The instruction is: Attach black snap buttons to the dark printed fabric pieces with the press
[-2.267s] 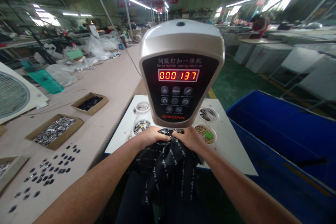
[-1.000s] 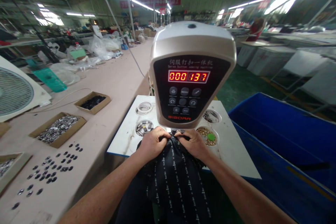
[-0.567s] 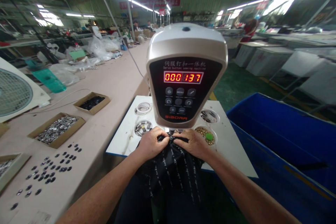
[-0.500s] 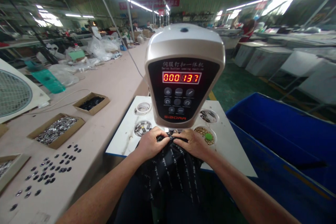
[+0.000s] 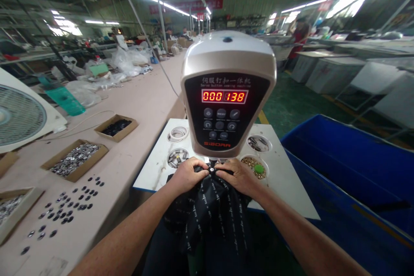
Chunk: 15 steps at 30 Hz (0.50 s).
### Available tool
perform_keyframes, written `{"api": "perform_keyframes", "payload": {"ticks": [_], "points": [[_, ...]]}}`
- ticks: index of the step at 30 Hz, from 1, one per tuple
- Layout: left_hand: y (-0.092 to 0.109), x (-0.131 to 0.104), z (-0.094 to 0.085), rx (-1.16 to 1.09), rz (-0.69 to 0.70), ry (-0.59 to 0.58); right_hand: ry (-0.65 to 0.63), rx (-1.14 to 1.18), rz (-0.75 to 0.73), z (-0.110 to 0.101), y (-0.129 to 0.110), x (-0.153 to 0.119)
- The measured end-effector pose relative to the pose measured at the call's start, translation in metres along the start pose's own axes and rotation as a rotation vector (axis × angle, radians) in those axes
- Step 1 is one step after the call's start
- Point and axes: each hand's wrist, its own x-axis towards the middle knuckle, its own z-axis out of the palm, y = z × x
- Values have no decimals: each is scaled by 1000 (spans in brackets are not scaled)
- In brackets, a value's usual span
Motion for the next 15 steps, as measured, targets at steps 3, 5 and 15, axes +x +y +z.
{"api": "perform_keyframes", "payload": {"ticks": [3,5,15], "points": [[1,0,0,-5,-1,-2,-2,7,2,-1,-2,0],[0,0,1,-8,-1,-3,5,9,5,0,-2,0],[4,-7,2,59,90,72,121,58,23,9,-4,-4]]}}
